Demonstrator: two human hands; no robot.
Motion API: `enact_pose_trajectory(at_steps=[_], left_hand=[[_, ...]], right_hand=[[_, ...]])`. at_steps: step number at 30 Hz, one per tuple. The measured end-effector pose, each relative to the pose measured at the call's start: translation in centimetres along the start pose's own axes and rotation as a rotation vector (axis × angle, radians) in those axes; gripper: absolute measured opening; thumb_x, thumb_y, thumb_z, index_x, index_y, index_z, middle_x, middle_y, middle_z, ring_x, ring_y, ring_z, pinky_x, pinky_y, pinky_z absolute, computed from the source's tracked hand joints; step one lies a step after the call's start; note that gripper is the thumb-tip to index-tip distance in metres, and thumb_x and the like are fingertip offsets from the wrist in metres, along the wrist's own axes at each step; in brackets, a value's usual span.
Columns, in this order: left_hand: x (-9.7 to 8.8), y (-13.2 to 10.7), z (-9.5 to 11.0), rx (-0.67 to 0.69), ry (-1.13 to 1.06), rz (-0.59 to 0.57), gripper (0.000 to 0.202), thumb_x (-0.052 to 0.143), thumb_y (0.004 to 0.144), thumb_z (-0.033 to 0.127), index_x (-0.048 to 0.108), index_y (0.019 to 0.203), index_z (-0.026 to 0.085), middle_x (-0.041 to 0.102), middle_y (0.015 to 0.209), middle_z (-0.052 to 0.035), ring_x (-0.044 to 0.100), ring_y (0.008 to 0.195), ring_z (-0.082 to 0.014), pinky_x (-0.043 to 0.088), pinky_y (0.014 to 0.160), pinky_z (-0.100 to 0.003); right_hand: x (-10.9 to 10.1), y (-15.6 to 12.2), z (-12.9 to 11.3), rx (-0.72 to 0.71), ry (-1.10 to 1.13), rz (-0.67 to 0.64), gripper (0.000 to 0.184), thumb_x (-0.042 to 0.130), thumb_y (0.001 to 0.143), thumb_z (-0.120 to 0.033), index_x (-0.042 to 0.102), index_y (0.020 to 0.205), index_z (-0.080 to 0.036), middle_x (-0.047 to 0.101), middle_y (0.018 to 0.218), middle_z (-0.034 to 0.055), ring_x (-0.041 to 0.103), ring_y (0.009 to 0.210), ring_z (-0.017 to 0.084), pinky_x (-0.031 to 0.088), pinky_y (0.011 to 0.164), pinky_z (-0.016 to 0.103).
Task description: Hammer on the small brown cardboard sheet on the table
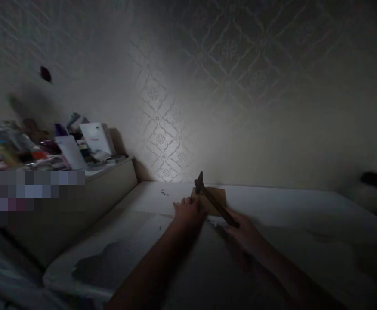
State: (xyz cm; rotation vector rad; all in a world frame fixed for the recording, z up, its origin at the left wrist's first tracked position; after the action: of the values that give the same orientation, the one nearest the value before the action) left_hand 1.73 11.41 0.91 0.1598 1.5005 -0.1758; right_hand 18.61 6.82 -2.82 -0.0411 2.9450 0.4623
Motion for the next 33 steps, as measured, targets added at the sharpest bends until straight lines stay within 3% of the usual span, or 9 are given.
enact_pose_trajectory(at_steps=[7,18,33], left_hand=[[-0.05,-0.05,0.04,-0.002,-0.001,0.000,0.058,0.034,0.096,0.056,0.044,0.143,0.025,0.047,0.145,-0.0158,0.040,0.135,-0.0345,0.027,0.107,-0.067],[0.00,-0.02,-0.04,-0.004,-0.005,-0.009,0.061,0.033,0.095,0.057,0.040,0.146,0.024,0.046,0.146,-0.0165,0.038,0.136,-0.0353,0.025,0.108,-0.068],[-0.14,-0.08,-0.02,-0.002,0.006,-0.026,0.061,0.031,0.096,0.057,0.042,0.145,0.024,0.045,0.147,-0.0154,0.037,0.136,-0.0352,0.026,0.108,-0.067]], right_hand=[[-0.03,-0.02,0.36,0.028,0.069,0.003,0.050,0.065,0.064,-0.020,0.072,0.114,-0.020,0.070,0.121,0.0073,0.063,0.116,0.029,0.041,0.107,0.047],[0.02,-0.03,0.37,0.025,0.060,-0.015,0.053,0.061,0.064,-0.019,0.071,0.117,-0.019,0.068,0.125,0.0069,0.060,0.121,0.028,0.037,0.111,0.047],[0.04,0.06,0.31,0.015,0.075,-0.019,0.053,0.061,0.065,-0.018,0.071,0.117,-0.019,0.069,0.123,0.0058,0.061,0.118,0.029,0.040,0.109,0.046]])
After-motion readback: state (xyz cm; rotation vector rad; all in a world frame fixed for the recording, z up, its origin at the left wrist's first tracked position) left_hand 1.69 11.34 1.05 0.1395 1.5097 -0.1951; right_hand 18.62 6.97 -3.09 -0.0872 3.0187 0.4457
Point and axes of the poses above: each hand's wrist, its own y-axis towards the middle knuckle, its own x-axis out of the palm, z = x × y, the point moved 4 cm from there along y, towards the middle knuckle
